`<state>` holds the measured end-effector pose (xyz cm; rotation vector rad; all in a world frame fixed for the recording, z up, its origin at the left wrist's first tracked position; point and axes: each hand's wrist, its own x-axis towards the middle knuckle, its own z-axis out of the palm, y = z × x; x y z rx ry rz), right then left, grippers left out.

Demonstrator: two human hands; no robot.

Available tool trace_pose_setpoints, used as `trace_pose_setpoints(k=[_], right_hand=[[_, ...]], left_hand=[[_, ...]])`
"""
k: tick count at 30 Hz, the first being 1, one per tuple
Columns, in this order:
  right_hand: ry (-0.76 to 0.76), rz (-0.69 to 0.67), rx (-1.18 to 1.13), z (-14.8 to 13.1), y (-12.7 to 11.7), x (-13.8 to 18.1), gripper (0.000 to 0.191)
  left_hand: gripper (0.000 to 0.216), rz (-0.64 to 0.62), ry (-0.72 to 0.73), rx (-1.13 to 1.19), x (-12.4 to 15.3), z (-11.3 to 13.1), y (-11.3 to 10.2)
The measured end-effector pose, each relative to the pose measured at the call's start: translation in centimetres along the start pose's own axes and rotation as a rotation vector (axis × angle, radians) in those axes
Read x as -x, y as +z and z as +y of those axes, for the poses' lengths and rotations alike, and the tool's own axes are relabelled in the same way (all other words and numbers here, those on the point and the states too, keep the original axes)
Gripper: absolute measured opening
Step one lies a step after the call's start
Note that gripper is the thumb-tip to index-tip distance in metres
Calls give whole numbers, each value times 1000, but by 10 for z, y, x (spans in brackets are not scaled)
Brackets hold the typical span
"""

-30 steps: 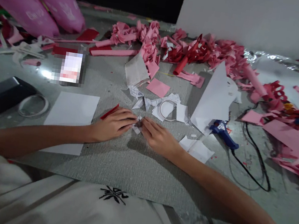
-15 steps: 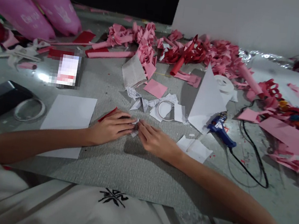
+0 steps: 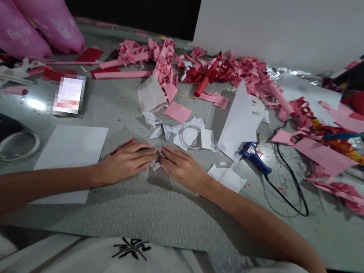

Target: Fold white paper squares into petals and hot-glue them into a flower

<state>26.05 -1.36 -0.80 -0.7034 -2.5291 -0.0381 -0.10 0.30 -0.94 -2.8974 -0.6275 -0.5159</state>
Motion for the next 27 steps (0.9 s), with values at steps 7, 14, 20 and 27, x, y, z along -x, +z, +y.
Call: trace_pose_setpoints(k=[7, 14, 20, 27], right_hand=[[-61, -139, 50, -1, -5, 0, 29], [-123, -165, 189, -7, -10, -3, 27], [-177, -37, 179, -6, -5, 5, 21], [-134, 22, 165, -6, -3, 7, 26]], left_hand=[[31, -43, -62, 95, -5, 0, -5], [26, -82, -63, 72, -5, 2, -7], [24, -121, -79, 86, -3, 2, -7], [25, -37, -82, 161, -2, 2, -4]])
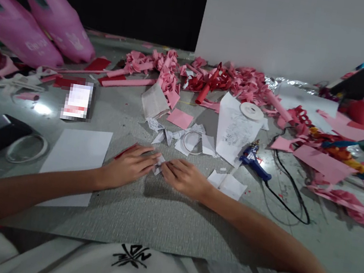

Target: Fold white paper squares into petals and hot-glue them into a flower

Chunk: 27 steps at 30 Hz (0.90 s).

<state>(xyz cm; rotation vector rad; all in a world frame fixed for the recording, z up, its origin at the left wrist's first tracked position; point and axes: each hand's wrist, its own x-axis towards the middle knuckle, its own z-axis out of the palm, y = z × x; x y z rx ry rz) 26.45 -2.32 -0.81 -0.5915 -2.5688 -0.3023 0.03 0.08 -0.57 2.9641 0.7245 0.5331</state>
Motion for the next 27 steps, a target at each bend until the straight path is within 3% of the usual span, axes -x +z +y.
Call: trace_pose_setpoints(k=[9, 15, 17, 23, 27], right_hand=[[114, -81, -50, -1, 1, -3, 28], [277, -113, -141, 1, 1, -6, 37], [313, -120, -189, 3, 1, -7, 45], [340, -126, -325, 2, 1, -9, 47], [387, -126, -395, -7, 0, -11, 46]], left_hand=[[21, 267, 122, -36, 8, 4, -4], [20, 137, -328, -215, 4, 3, -10], [22, 75, -400, -256, 3, 0, -10], [27, 59, -266, -45, 1, 10, -10], [43, -27, -298, 50, -3, 21, -10]])
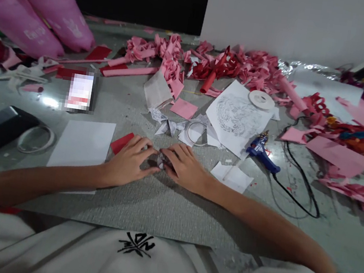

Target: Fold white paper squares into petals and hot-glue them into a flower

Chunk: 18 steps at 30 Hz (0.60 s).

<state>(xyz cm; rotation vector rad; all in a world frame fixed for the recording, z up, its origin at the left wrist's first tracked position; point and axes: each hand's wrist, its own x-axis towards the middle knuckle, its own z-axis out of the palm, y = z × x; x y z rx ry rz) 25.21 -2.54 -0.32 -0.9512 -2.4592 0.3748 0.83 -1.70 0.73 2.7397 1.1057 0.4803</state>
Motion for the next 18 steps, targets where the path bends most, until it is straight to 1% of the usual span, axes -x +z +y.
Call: trace_pose_setpoints(k=[2, 4, 7, 9, 11, 13, 15, 18], right_hand=[[25, 30, -52, -2, 1, 1, 45], [79, 99, -140, -2, 2, 3, 43], [237, 238, -371, 0, 4, 5, 36], [343, 291, -518, 1, 6, 5, 28], [402, 272, -577, 1, 8, 4, 21], [419, 219, -574, 0, 8, 4, 18], [431, 211, -602, -2, 7, 4, 22], [433, 233, -740, -4, 4, 6, 22]], left_hand=[[32, -32, -19, 73, -1, 2, 1], [18, -48, -37, 172, -1, 1, 3], [7, -21, -75, 284, -1, -2, 6], [6, 5, -90, 315, -1, -4, 8], [6, 18, -91, 325, -1, -5, 8], [5, 26, -85, 331, -2, -6, 8], [6, 41, -88, 352, -2, -6, 8], [23, 85, -139, 427, 2, -3, 7]])
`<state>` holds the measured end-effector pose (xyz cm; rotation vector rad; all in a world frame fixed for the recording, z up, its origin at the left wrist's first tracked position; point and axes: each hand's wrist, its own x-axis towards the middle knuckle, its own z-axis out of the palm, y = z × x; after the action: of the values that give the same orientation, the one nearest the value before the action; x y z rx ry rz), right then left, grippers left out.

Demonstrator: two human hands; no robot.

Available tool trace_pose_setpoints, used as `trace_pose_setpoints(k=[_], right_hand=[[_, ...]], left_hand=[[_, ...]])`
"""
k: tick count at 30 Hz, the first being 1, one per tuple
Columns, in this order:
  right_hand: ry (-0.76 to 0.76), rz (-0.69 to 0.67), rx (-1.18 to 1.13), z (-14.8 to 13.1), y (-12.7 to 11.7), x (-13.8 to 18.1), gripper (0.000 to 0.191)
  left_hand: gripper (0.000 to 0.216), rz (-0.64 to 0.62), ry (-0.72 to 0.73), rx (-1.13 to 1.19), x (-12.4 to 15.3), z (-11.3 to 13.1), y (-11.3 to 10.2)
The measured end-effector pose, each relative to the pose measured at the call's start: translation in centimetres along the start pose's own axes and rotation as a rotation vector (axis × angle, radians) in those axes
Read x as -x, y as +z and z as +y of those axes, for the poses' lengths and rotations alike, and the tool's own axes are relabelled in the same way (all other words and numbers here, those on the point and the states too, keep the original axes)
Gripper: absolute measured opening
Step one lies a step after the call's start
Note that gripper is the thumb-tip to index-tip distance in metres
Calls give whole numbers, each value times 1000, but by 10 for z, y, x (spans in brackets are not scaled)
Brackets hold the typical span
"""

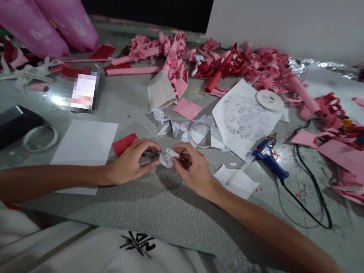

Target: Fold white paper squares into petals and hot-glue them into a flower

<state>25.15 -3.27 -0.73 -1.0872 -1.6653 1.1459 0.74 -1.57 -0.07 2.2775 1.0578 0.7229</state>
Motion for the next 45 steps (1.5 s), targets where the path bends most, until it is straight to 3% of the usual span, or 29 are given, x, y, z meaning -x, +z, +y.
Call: trace_pose_setpoints(k=[2, 5, 8, 13, 18, 23, 27, 32, 36, 40, 43, 45], right_hand=[[4, -22, -71, -2, -1, 2, 16], [-8, -45, -69, -3, -1, 5, 14], [-62, -64, 0, -5, -2, 6, 12], [-117, -76, 64, -10, -3, 4, 11], [-129, -76, 61, -10, -4, 3, 20], [-149, -57, 150, -6, -5, 2, 23], [-173, -25, 230, -6, -5, 1, 17], [-239, -35, 195, -9, -6, -2, 12], [-180, -36, 125, -9, -5, -2, 14], [-26, -10, -59, -4, -1, -1, 16], [-1, 3, -69, -1, -1, 1, 15], [-10, 0, -40, -2, 0, 1, 15]], left_hand=[[27, 13, -2, 61, 3, 2, 0], [7, -17, 103, 123, 4, 4, -3], [8, -23, 153, 192, 1, 5, -7], [8, 0, 132, 260, -3, 3, -10], [24, 24, 156, 224, -3, 2, -10], [11, 74, 106, 203, -4, -1, -9], [13, 85, 98, 225, -4, -4, -9], [8, 139, 123, 287, -4, -4, -8], [8, 160, 146, 285, -3, -2, -7], [22, 138, 17, 303, -3, 4, -7], [45, 4, -170, 392, -4, 9, -6], [36, -101, -203, 481, -6, 10, -4]])
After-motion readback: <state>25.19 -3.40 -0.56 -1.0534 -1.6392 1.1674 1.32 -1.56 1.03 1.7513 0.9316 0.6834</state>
